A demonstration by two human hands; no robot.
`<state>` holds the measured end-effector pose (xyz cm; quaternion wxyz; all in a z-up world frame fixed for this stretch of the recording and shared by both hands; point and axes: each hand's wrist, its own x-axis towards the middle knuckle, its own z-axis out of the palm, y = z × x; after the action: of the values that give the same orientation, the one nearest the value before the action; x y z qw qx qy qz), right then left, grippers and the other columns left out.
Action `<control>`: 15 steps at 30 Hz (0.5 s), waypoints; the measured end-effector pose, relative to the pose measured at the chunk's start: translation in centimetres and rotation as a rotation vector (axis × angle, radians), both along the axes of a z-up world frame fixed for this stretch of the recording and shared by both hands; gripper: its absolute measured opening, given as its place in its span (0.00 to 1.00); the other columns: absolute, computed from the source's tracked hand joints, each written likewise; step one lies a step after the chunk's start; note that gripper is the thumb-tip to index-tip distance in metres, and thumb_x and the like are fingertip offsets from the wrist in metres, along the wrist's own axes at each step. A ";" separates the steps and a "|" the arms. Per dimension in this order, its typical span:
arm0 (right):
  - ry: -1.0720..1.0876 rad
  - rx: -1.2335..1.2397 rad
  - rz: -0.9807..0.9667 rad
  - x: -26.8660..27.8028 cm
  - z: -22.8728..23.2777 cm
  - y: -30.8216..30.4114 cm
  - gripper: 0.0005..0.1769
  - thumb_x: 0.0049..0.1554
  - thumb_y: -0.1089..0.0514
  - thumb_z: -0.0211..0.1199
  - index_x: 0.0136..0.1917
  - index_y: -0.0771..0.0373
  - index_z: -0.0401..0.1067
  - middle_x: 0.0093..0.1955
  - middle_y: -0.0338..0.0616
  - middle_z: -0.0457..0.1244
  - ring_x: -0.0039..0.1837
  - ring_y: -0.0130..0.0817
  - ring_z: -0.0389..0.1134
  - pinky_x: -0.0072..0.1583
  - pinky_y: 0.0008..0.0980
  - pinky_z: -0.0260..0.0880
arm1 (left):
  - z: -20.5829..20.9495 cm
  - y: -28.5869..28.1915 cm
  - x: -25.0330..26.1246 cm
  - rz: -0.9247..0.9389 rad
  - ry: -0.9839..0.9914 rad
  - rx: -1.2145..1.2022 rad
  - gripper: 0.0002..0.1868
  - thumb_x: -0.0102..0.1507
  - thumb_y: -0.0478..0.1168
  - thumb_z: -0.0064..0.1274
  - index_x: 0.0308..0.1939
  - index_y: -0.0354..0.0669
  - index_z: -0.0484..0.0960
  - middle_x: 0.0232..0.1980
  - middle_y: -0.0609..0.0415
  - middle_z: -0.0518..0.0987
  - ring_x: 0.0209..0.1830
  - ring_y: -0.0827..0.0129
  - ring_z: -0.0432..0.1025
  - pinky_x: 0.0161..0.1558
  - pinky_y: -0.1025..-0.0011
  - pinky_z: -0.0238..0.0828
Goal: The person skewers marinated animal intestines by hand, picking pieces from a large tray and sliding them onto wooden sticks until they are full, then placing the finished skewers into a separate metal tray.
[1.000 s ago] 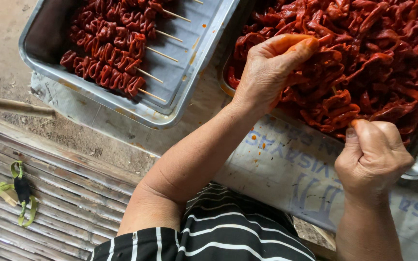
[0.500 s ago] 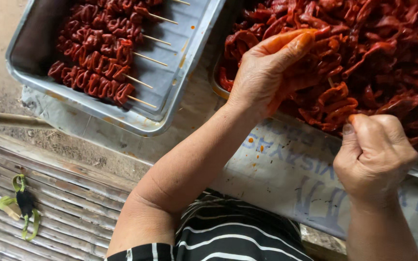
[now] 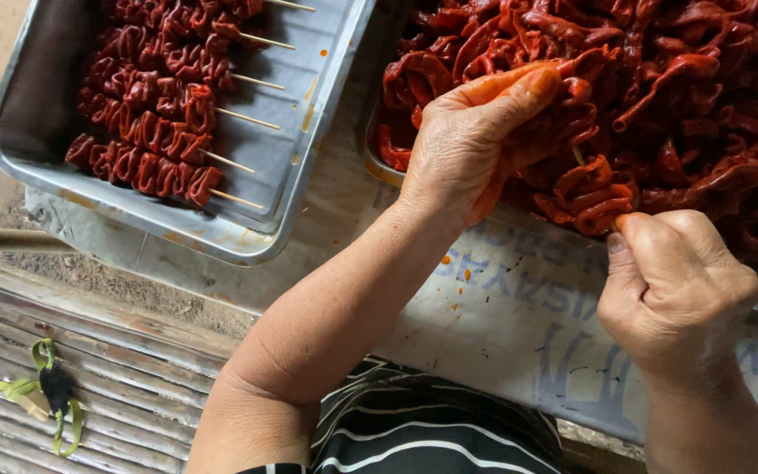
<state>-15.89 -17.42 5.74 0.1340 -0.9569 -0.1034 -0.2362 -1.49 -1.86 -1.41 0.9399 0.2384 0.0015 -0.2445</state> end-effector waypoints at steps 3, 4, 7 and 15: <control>-0.005 0.026 0.012 -0.1 -0.1 0.1 0.10 0.59 0.77 0.70 0.51 0.69 0.75 0.42 0.50 0.65 0.41 0.38 0.69 0.41 0.30 0.69 | 0.5 0.4 -0.2 -0.028 -0.020 -0.012 0.17 0.70 0.35 0.57 0.61 0.29 0.79 0.54 0.44 0.83 0.52 0.62 0.80 0.53 0.61 0.83; -0.012 0.028 0.017 -0.2 -0.1 0.2 0.09 0.60 0.76 0.70 0.51 0.69 0.75 0.43 0.50 0.65 0.41 0.39 0.69 0.42 0.31 0.69 | 0.7 0.5 -0.2 -0.034 -0.040 -0.004 0.17 0.70 0.35 0.57 0.61 0.27 0.79 0.54 0.44 0.83 0.52 0.62 0.79 0.53 0.61 0.83; -0.045 0.007 0.032 -0.1 -0.3 0.4 0.08 0.61 0.76 0.70 0.51 0.70 0.75 0.43 0.50 0.65 0.43 0.41 0.69 0.44 0.32 0.69 | 1.1 0.6 -0.7 -0.050 -0.086 0.004 0.17 0.71 0.34 0.58 0.60 0.24 0.79 0.53 0.43 0.83 0.52 0.62 0.79 0.53 0.62 0.83; -0.044 0.182 0.034 -0.6 0.3 0.2 0.05 0.66 0.75 0.68 0.53 0.72 0.74 0.46 0.52 0.66 0.45 0.40 0.69 0.48 0.30 0.69 | 1.8 1.3 -0.6 -0.129 -0.156 0.018 0.20 0.69 0.33 0.57 0.64 0.27 0.77 0.55 0.44 0.82 0.49 0.66 0.80 0.51 0.66 0.82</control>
<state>-16.47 -17.26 6.02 0.2221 -0.9334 -0.1008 -0.2632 -2.07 -0.59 0.36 0.9173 0.2647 -0.0846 -0.2852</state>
